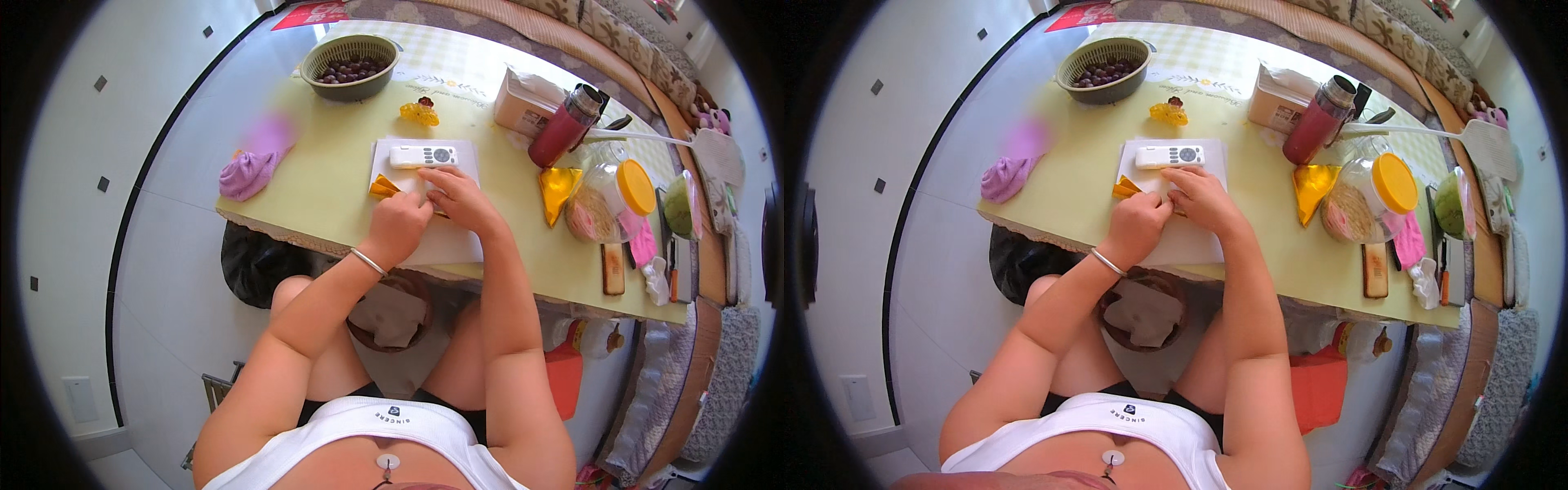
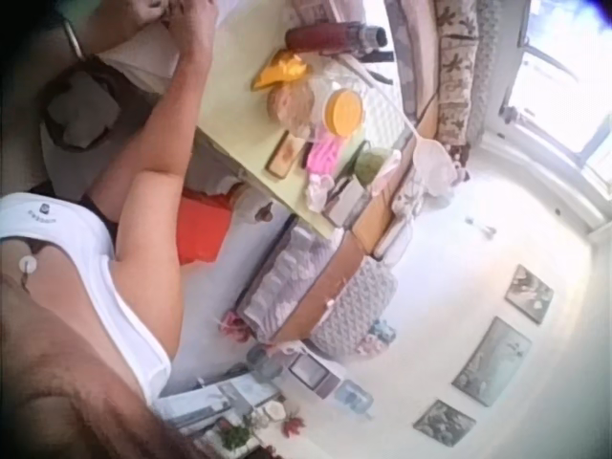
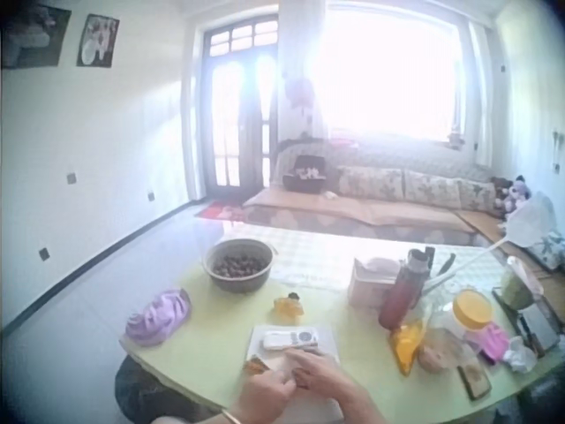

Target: The person folds a sheet of yellow paper into a triangular shape on a table. They repeatedly fold and unfold the paper, adjusting the creases by hand.

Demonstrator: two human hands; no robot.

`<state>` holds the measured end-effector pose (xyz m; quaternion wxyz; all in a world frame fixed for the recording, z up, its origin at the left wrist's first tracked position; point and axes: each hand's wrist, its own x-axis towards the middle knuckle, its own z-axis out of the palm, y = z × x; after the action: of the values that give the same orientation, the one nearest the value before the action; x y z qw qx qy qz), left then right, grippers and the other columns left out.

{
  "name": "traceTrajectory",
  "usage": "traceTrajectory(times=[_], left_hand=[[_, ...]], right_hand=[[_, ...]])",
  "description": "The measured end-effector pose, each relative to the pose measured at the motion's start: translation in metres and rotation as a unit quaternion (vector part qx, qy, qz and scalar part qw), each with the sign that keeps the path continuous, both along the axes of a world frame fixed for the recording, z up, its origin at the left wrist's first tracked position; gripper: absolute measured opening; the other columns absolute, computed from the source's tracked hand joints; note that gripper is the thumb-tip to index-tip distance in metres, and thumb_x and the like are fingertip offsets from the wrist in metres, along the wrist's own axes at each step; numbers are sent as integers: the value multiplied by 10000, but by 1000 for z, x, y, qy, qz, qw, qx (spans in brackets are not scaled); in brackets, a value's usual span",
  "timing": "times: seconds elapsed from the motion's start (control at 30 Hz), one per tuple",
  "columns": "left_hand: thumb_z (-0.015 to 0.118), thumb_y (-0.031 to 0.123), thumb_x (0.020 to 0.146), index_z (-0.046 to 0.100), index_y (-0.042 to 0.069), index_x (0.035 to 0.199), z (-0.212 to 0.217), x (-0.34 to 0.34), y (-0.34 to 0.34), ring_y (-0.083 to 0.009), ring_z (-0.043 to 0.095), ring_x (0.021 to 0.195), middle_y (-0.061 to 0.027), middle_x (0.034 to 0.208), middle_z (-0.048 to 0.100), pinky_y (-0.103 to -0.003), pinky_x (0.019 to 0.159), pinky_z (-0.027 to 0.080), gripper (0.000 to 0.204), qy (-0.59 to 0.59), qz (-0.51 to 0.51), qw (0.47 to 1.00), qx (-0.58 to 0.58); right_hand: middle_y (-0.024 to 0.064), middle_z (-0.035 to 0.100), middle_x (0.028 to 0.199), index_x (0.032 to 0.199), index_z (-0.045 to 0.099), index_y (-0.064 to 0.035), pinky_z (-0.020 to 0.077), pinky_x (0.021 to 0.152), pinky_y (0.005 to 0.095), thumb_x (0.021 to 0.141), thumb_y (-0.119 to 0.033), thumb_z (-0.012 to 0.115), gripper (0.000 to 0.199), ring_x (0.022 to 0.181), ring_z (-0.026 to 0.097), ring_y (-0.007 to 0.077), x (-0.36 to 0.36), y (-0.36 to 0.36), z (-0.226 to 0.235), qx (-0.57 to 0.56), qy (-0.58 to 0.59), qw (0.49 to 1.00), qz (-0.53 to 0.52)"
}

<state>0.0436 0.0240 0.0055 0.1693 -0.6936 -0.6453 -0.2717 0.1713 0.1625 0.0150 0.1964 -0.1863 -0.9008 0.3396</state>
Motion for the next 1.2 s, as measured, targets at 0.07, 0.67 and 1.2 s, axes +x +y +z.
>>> traceTrajectory(times=[0.07, 0.67, 1.2], left_hand=[[607, 91, 776, 615, 87, 754, -3, -2, -1, -263, 607, 704, -66, 739, 555, -396, 614, 506, 24, 0, -16, 1000, -3], [712, -13, 854, 739, 21, 1051, 35, -84, -21, -209, 697, 897, -110, 966, 735, -346, 844, 548, 202, -589, -111, 781, 175], [641, 192, 851, 721, -12, 1147, 42, -106, -25, -291, 571, 1289, -192, 1328, 647, -435, 1129, 389, 368, -553, -234, 796, -77]], right_hand=[[136, 606, 1379, 1366, 591, -56, 423, 1096, 397, 915, -155, 663, 468, 1296, 511, 337, -6, 2, -6, 31, 4, 999, -11], [124, 484, 1532, 1509, 454, -77, 336, 1167, 421, 886, 12, 638, 656, 1412, 456, 277, 28, 24, -11, -311, 192, 924, -115], [59, 738, 1156, 1061, 757, -118, 484, 1024, 416, 678, 1, 745, 401, 1182, 647, 274, 81, -48, 30, 250, -47, 965, -72]])
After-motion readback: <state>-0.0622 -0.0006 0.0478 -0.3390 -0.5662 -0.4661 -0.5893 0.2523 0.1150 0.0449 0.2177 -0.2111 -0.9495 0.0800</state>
